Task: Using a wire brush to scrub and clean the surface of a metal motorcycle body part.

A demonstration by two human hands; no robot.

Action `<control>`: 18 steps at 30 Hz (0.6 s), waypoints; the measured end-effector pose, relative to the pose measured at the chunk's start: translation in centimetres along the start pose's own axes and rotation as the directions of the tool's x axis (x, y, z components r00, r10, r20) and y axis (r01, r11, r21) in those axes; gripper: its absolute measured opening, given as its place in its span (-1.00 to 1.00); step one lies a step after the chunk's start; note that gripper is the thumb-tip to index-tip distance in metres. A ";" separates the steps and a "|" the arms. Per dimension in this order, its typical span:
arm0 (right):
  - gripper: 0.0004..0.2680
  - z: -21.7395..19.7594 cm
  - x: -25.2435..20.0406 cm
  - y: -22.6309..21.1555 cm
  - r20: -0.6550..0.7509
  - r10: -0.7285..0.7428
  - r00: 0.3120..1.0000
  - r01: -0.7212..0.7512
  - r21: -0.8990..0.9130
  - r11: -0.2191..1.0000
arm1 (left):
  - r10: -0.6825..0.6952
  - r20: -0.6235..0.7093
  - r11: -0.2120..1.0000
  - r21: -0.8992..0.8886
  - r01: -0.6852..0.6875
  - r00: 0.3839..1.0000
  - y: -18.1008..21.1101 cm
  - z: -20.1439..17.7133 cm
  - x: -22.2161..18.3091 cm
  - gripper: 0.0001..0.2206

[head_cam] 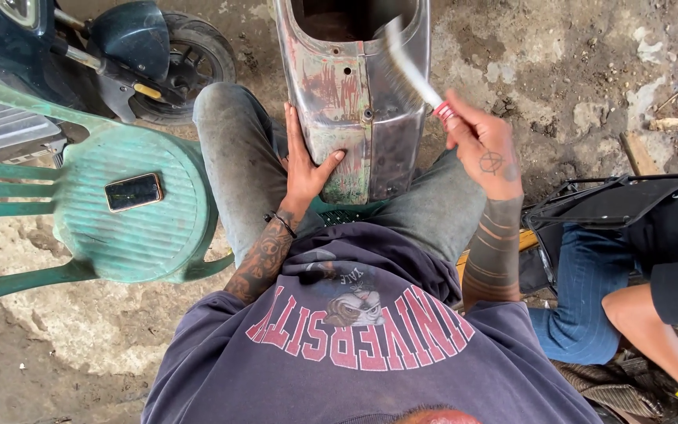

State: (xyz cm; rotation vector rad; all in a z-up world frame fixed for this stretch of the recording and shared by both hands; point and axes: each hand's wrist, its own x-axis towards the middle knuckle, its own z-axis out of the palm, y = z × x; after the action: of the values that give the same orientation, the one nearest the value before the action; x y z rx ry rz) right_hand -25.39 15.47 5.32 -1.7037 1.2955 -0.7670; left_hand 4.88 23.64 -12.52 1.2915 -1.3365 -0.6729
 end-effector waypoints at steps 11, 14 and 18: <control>-0.73 1.2 2.0 -1.8 -0.073 -0.163 0.984 0.131 -0.323 0.937 | 0.013 -0.026 0.994 0.108 -0.010 1.000 -0.7 0.4 -0.4 0.02; -0.73 1.5 2.1 -3.5 0.051 -0.261 0.964 0.265 -0.293 0.919 | -0.006 -0.026 0.993 0.120 0.009 1.000 -0.8 0.3 -0.4 0.04; -0.72 1.8 3.0 -3.7 0.084 -0.061 0.995 0.080 -0.248 0.965 | -0.008 -0.022 0.994 0.107 0.011 1.000 -0.8 0.4 -0.4 0.03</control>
State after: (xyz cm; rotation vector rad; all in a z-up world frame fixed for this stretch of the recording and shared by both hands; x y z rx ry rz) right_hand -21.39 13.47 7.69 -1.9700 1.3300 -0.5909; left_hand 4.63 23.72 -13.50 1.3881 -1.3651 -0.5985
